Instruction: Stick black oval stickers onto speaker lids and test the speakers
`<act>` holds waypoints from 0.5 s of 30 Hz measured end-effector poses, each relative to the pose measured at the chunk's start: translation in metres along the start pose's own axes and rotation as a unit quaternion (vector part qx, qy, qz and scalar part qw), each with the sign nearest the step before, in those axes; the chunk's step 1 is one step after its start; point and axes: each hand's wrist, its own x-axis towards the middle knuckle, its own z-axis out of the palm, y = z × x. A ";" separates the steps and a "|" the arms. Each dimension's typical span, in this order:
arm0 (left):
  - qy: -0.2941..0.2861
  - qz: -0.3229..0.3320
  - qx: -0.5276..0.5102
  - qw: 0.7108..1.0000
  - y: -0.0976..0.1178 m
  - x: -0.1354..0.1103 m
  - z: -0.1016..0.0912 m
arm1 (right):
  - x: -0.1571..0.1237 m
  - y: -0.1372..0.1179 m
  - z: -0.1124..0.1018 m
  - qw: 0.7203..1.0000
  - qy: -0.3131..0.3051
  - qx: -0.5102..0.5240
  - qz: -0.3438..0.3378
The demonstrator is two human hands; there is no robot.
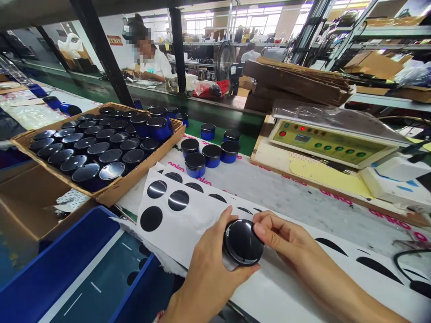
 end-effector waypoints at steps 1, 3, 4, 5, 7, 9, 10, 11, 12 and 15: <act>0.000 0.000 0.001 1.000 0.001 0.000 -0.001 | 0.000 0.001 0.001 1.000 -0.001 0.002 0.001; 0.003 0.005 0.002 1.000 0.001 0.000 -0.001 | 0.001 0.001 0.002 1.000 -0.002 -0.002 -0.003; 0.004 0.009 0.003 1.000 0.001 -0.001 -0.001 | 0.002 0.001 0.002 1.000 0.000 -0.008 -0.005; 0.005 0.013 0.005 1.000 0.001 -0.001 0.000 | 0.003 0.000 0.003 1.000 0.002 -0.014 -0.007; 0.005 0.019 0.006 1.000 0.000 0.000 0.000 | 0.004 -0.001 0.003 1.000 0.002 -0.030 -0.009; 0.003 0.022 0.007 1.000 -0.001 0.000 0.000 | 0.005 -0.001 0.003 0.999 0.000 -0.050 -0.015; 0.002 0.023 0.007 1.000 -0.001 0.000 0.000 | 0.005 -0.001 0.003 0.998 -0.001 -0.061 -0.021; 0.002 0.024 0.007 1.000 -0.001 0.000 0.000 | 0.005 -0.001 0.003 0.997 -0.001 -0.074 -0.026; 0.003 0.024 0.008 1.000 -0.002 0.000 0.000 | 0.004 0.000 0.002 0.996 0.001 -0.088 -0.033; 0.014 0.032 0.013 0.999 -0.002 0.000 0.000 | 0.005 0.002 0.001 0.991 0.010 -0.124 -0.049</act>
